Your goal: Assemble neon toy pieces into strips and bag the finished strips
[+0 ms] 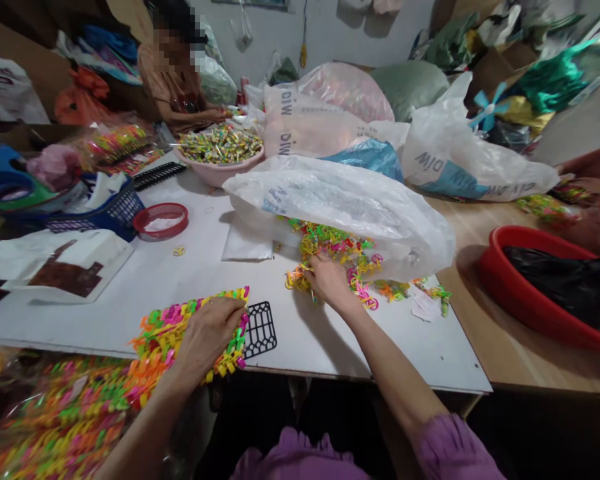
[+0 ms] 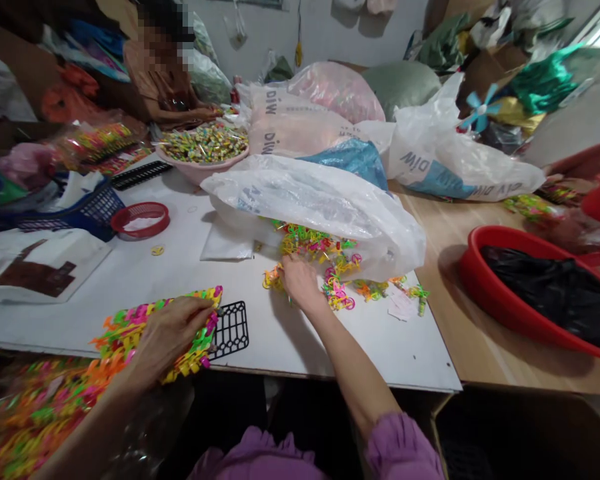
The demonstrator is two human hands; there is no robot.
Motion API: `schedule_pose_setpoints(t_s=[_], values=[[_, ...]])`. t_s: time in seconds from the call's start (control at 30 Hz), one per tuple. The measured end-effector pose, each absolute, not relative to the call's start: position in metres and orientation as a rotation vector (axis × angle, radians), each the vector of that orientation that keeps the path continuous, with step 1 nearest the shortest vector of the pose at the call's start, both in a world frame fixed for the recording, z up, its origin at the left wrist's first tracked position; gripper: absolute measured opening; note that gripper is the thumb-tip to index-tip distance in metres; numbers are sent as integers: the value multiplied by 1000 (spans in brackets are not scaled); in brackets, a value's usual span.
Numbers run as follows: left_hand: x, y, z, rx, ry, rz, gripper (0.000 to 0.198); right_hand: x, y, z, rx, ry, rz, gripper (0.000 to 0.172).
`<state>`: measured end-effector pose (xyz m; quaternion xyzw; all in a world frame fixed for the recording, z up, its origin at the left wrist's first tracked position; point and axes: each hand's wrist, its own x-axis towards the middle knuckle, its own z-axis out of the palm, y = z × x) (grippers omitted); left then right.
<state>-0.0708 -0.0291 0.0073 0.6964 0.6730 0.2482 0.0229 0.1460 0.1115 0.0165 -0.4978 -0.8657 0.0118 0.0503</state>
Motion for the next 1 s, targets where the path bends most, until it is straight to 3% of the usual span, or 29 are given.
schedule_pose_setpoints(t_s=[0.2, 0.4, 0.53, 0.63, 0.8, 1.0], values=[[-64, -31, 18, 2128, 2016, 816, 20, 95, 127, -6, -1206, -3032, 27, 24], [-85, -35, 45, 1694, 2213, 1276, 21, 132, 138, -7, -966, -3079, 248, 24], [-88, -38, 50, 1670, 2255, 1193, 20, 129, 134, 4, -808, -3031, 489, 37], [-73, -35, 41, 1921, 2144, 988, 20, 113, 121, 7, -602, -3028, 560, 38], [-55, -27, 23, 2216, 2108, 513, 22, 134, 99, -2, -1042, -2938, 163, 28], [-60, -27, 14, 2312, 2074, 617, 23, 182, 89, -23, -1063, -2947, -73, 21]])
